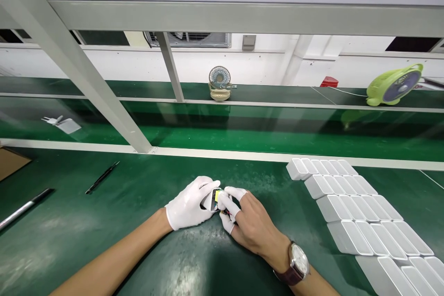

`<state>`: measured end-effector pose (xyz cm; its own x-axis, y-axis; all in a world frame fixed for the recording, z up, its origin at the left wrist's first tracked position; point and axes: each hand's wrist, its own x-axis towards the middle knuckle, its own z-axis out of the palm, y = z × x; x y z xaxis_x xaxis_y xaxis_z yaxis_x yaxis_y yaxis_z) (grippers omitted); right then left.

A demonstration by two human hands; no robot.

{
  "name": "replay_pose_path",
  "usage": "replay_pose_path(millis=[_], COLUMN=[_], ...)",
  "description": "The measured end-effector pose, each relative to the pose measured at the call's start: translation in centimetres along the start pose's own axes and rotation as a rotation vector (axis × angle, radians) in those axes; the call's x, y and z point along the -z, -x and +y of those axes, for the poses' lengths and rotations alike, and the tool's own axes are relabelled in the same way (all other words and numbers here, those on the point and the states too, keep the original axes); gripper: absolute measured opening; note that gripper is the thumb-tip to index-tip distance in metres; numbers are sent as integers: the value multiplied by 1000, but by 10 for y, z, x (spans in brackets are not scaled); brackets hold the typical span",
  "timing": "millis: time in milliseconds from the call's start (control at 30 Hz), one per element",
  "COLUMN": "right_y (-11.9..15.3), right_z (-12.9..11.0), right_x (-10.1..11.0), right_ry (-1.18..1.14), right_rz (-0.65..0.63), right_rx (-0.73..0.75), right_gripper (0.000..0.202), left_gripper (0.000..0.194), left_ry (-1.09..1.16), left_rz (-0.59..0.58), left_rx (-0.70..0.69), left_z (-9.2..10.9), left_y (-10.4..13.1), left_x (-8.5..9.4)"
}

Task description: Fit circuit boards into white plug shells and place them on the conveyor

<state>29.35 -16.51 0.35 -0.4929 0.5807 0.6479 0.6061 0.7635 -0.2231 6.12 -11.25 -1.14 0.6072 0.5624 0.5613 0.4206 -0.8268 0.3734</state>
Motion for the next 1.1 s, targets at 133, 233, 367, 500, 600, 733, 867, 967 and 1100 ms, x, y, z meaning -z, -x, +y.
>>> replay_pose_path(millis=[133, 233, 367, 500, 600, 733, 867, 967, 1100], right_y=[0, 0, 1, 1, 1, 2, 1, 2, 4], right_z=[0, 1, 1, 1, -1, -4, -3, 0, 4], right_x=[0, 0, -1, -5, -8, -3, 5, 1, -11], right_ry=[0, -6, -21, -42, -67, -211, -430, -514, -428], right_rz=[4, 5, -11, -33, -54, -42, -68, -17, 60], right_rx=[10, 17, 16, 3, -37, -133, -249, -336, -311], right_gripper=[60, 62, 68, 69, 67, 68, 50, 42, 42], left_gripper=[75, 74, 70, 72, 78, 83, 69, 47, 42], left_ry=[-2, -4, -8, -6, 16, 49, 84, 194, 410], left_rz=[4, 4, -10, -7, 1, 2, -25, -128, -187], left_rx=[-11, -15, -10, -24, -45, -46, 7, 173, 490], left_z=[-2, -2, 0, 2, 4, 5, 2, 1, 3], left_y=[1, 0, -1, -2, -3, -5, -4, -3, -4], left_x=[-2, -2, -1, -2, -3, -1, 4, 10, 18])
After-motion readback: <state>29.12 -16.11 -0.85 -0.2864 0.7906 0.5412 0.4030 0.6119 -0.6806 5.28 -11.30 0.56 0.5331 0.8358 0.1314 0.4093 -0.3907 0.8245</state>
